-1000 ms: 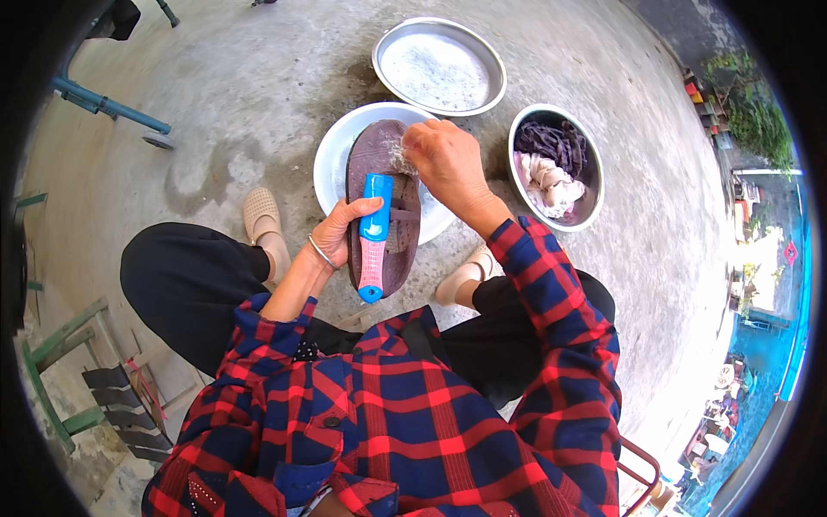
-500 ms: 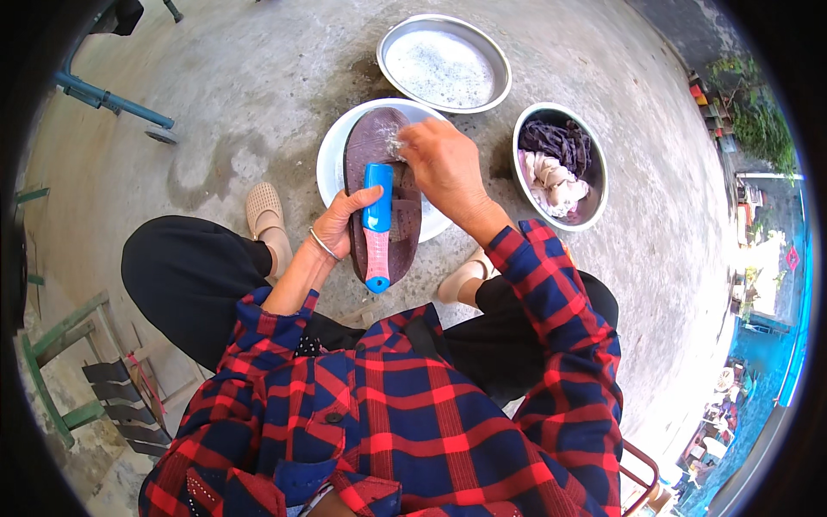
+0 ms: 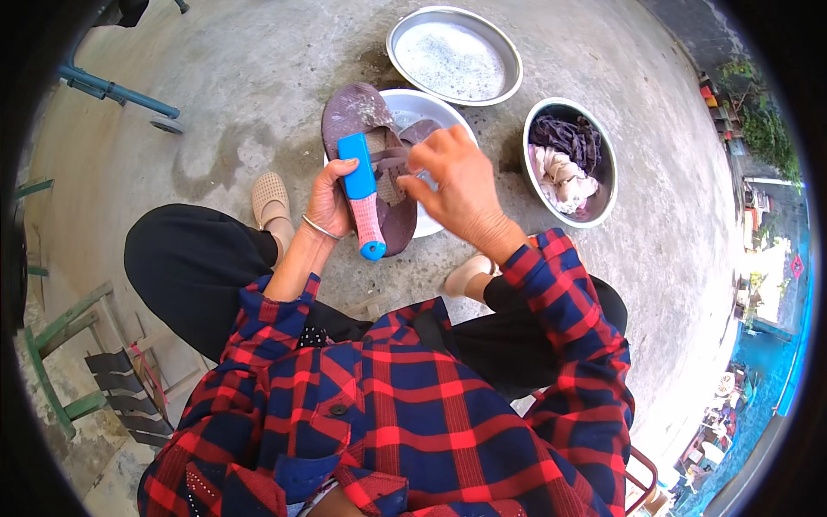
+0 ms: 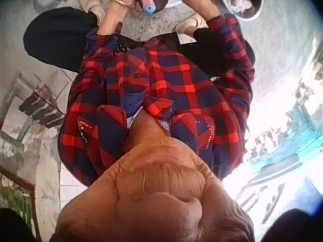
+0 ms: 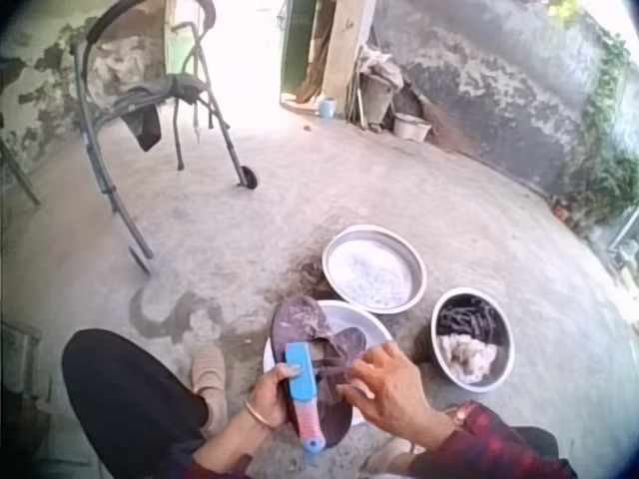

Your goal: The person sits on the floor and hand-washes several pieces of clothing in a metal basin filled with soapy water, scrubbing and wringing them before placing them into a second basin. Then, the person scrubs a pair of flip-flops with a brush and detergent.

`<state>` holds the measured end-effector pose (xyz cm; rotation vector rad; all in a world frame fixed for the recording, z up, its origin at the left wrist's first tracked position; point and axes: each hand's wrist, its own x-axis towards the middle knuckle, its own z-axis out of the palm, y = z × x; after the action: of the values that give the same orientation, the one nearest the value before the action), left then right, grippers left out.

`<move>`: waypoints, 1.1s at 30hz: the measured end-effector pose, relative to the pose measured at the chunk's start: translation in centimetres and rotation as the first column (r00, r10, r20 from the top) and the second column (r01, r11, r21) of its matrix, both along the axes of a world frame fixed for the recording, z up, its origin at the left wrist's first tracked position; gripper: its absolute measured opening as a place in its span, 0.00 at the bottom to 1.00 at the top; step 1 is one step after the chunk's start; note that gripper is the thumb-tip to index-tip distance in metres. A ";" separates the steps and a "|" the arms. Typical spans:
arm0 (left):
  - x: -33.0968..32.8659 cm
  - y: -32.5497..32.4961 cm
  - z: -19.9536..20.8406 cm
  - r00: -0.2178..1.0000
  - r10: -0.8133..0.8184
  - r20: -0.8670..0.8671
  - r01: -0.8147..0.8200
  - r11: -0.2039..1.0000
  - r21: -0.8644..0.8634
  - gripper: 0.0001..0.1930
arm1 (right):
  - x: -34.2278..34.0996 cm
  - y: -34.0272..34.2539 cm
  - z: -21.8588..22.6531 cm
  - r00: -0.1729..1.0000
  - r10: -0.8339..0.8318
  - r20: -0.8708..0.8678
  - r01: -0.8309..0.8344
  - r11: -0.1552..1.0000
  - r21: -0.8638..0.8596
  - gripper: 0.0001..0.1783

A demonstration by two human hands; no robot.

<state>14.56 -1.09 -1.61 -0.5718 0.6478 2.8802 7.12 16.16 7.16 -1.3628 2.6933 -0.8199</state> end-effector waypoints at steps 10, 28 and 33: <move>-0.2 1.0 1.2 0.990 -0.019 -0.139 0.035 0.993 0.109 0.22 | 2.8 -0.8 -2.5 0.805 0.251 -0.538 -0.151 0.963 0.223 0.12; 0.1 0.5 0.4 0.997 0.067 0.027 -0.069 0.995 0.074 0.17 | 2.2 0.2 -3.5 0.962 0.246 -0.121 -0.239 0.968 0.074 0.16; 0.2 0.7 -0.3 1.000 0.023 0.005 -0.023 0.998 -0.062 0.12 | 2.3 -0.4 -3.7 0.988 0.112 -0.110 -0.098 0.987 0.127 0.11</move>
<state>14.72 -0.43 -1.91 -0.5994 0.7363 2.8876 9.37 15.74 3.44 -1.5545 2.6757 -0.5749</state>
